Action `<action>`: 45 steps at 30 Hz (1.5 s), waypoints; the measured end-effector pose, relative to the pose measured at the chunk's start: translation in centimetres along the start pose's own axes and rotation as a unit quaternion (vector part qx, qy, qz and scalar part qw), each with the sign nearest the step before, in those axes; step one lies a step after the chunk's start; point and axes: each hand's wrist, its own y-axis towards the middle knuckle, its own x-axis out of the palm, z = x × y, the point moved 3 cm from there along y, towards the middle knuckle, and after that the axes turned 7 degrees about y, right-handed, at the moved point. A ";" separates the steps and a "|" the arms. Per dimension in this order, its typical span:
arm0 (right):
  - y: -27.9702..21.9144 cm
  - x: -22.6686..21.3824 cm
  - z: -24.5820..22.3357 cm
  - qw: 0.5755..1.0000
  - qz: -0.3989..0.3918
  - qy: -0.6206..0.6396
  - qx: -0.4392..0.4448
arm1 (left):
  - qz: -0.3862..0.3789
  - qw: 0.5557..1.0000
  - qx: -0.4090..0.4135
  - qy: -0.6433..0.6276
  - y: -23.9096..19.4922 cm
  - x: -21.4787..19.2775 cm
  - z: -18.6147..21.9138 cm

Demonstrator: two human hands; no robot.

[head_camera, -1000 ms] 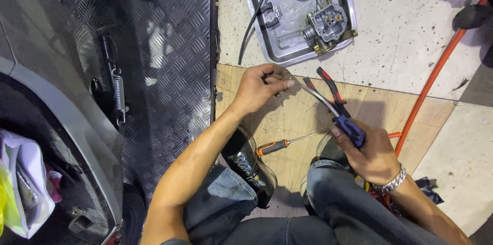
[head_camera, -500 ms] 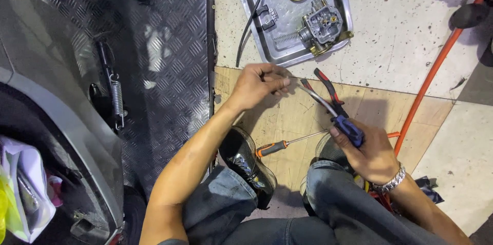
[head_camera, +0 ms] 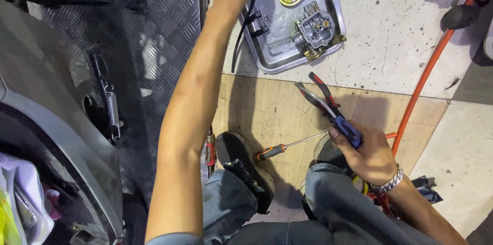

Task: Cleaning and inspecting a motorcycle carburetor using compressed air and a small hand tool.

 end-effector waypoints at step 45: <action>0.3 -0.6 1.1 0.997 0.021 -0.017 0.068 | -0.261 0.868 0.393 0.152 1.1 3.7 3.0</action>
